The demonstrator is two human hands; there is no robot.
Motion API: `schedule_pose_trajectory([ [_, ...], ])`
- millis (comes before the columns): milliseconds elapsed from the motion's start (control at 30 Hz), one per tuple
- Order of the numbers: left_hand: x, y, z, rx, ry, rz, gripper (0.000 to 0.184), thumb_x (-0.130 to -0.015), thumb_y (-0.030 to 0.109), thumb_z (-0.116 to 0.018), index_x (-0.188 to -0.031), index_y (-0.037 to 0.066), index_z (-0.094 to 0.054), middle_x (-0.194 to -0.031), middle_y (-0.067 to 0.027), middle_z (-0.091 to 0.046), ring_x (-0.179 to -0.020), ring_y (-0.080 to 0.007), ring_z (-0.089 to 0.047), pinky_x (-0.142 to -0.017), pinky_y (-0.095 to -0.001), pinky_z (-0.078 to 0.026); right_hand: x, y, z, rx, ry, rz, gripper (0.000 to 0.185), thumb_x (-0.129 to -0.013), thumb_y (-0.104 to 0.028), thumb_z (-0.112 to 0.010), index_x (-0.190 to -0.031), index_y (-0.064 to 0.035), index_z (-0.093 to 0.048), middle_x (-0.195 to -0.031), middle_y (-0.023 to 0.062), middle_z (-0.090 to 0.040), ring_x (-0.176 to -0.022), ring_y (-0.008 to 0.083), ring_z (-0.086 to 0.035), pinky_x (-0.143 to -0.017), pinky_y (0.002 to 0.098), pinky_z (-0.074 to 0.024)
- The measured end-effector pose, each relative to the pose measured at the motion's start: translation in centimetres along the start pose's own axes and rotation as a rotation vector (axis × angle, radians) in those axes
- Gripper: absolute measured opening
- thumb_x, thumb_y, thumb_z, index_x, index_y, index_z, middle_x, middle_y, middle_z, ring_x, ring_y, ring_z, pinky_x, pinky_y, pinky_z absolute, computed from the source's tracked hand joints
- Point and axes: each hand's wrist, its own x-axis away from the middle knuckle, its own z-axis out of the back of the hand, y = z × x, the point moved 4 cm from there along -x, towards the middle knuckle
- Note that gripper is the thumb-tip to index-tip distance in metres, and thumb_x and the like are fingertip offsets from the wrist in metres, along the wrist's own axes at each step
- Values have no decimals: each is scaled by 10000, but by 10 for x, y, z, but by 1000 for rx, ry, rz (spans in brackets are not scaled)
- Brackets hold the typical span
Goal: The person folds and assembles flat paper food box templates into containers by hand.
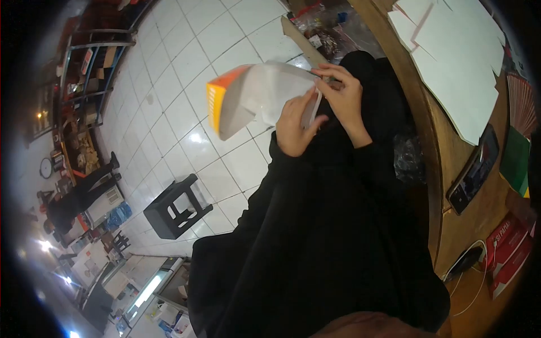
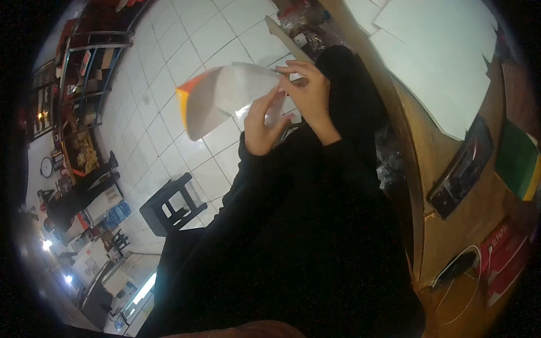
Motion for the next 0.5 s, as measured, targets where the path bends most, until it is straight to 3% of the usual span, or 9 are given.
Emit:
schedule_pose_trajectory([
  [67,6,-14,8,-410,-32,-20,315,-666,120,-659,-969,74,-583,-901,-55,-586,-799,-218,-548,-649,-275,-458,-10,6,-11,-20,5,-92,199,-708,-44,-642,-905,-15,-634,-994,75,-542,-675,83,-573,-530,177,-474],
  [133,10,-28,16,-440,50,21,178,-682,89,-631,-860,89,-617,-753,-26,-598,-700,-211,-563,-581,-283,-458,-15,15,-12,-60,56,-135,231,-700,-58,-661,-921,-6,-620,-996,78,-533,-638,81,-571,-482,165,-466],
  [200,13,-49,28,-277,38,186,151,-704,75,-615,-855,88,-621,-727,-63,-602,-626,-199,-581,-551,-277,-456,-14,27,-18,-28,-24,-252,384,-675,-72,-688,-1028,3,-558,-1066,103,-509,-759,121,-589,-587,204,-493],
  [233,12,-59,33,-135,2,472,87,-743,44,-591,-824,32,-619,-701,-86,-619,-632,-155,-604,-576,-250,-478,-11,21,-24,-157,-96,-133,467,-668,-72,-693,-1090,4,-508,-1113,113,-488,-863,164,-567,-681,247,-482],
  [300,4,-64,37,550,133,581,162,-796,22,-546,-938,-54,-553,-820,-116,-616,-753,-162,-606,-677,-264,-503,2,4,-38,-318,-336,67,656,-654,-28,-671,-1236,-15,-367,-1276,143,-375,-1125,247,-440,-917,345,-373],
  [333,-4,-57,40,745,170,595,195,-810,20,-531,-979,-76,-525,-847,-119,-607,-770,-179,-604,-703,-279,-506,6,-2,-38,-323,-336,68,656,-654,-28,-671,-1236,-15,-367,-1276,143,-375,-1125,247,-440,-917,345,-373],
  [400,-11,-54,40,798,146,579,207,-813,25,-529,-996,-70,-508,-863,-124,-603,-765,-182,-604,-704,-285,-507,14,-21,-44,248,-447,392,614,-650,32,-618,-1222,-23,-400,-1292,154,-362,-1147,239,-421,-944,323,-343],
  [433,-14,-53,39,856,124,562,221,-816,31,-528,-1012,-64,-491,-880,-128,-600,-759,-185,-605,-706,-291,-507,14,-16,-40,191,-366,431,547,-644,99,-522,-1169,-40,-464,-1206,161,-450,-1107,260,-459,-898,313,-395],
  [500,-14,-48,36,847,134,533,222,-812,48,-540,-1001,-58,-493,-890,-132,-596,-781,-182,-599,-721,-294,-507,11,-14,-30,133,-311,454,497,-641,105,-520,-1115,-40,-512,-1123,158,-509,-1053,253,-501,-859,302,-424],
])
